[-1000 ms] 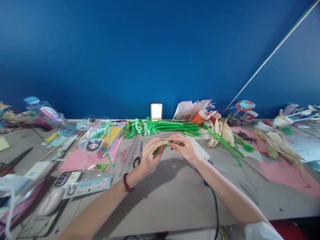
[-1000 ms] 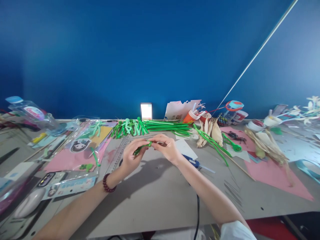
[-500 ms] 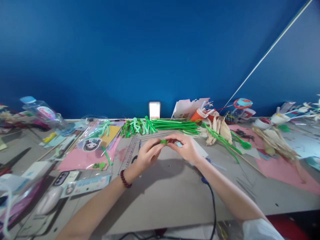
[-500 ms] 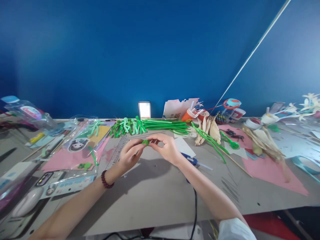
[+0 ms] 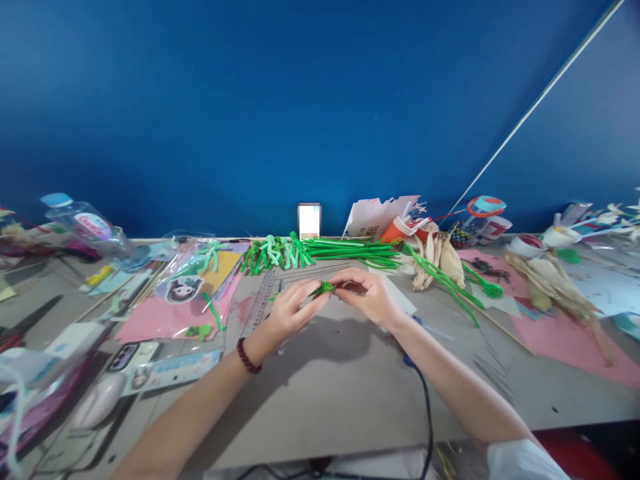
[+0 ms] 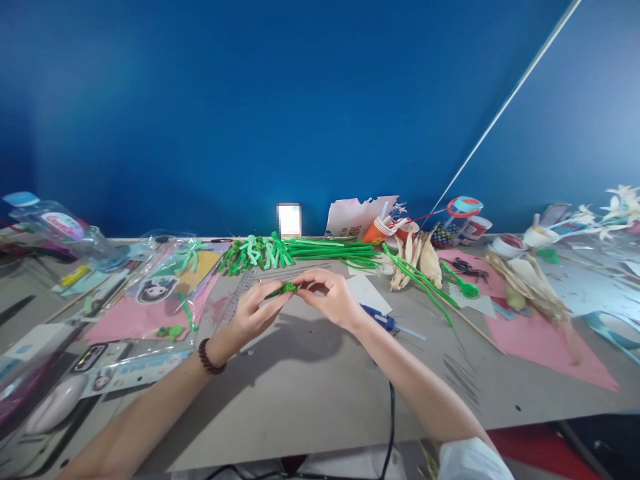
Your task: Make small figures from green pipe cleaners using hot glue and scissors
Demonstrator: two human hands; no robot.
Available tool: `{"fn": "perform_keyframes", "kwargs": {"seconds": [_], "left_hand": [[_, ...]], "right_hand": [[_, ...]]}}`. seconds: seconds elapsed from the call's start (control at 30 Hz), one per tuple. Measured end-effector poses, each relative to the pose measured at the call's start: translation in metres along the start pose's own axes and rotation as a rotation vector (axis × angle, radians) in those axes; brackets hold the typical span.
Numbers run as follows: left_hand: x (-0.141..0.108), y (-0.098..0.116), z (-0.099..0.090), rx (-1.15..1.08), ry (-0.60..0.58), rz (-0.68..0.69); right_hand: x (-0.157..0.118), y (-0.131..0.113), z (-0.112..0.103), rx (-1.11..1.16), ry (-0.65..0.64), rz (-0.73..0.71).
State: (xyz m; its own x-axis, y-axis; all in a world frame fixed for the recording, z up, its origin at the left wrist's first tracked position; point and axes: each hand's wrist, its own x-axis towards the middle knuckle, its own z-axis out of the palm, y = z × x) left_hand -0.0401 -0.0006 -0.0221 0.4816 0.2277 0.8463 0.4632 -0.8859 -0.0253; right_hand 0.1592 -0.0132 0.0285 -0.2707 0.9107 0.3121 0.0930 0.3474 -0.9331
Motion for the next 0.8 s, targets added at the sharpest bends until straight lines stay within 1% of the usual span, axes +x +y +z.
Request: {"fn": "perform_keyframes", "kwargs": {"seconds": [0.2,0.33,0.43,0.6,0.8], "left_hand": [[0.003,0.003,-0.004,0.021,-0.037,0.026],[0.005,0.004,-0.003,0.058,-0.035,0.104],[0.007,0.005,-0.003,0.078,-0.024,0.118],[0.010,0.007,-0.005,0.069,-0.025,0.128],[0.010,0.007,-0.003,0.023,0.017,0.111]], "right_hand": [[0.002,-0.003,-0.003,0.232,-0.047,0.178],[0.005,-0.001,-0.005,0.217,-0.064,0.219],[0.006,-0.001,-0.007,0.145,-0.075,0.202],[0.005,-0.001,-0.008,0.024,-0.099,0.119],[0.005,-0.001,-0.006,0.054,-0.122,0.109]]}}
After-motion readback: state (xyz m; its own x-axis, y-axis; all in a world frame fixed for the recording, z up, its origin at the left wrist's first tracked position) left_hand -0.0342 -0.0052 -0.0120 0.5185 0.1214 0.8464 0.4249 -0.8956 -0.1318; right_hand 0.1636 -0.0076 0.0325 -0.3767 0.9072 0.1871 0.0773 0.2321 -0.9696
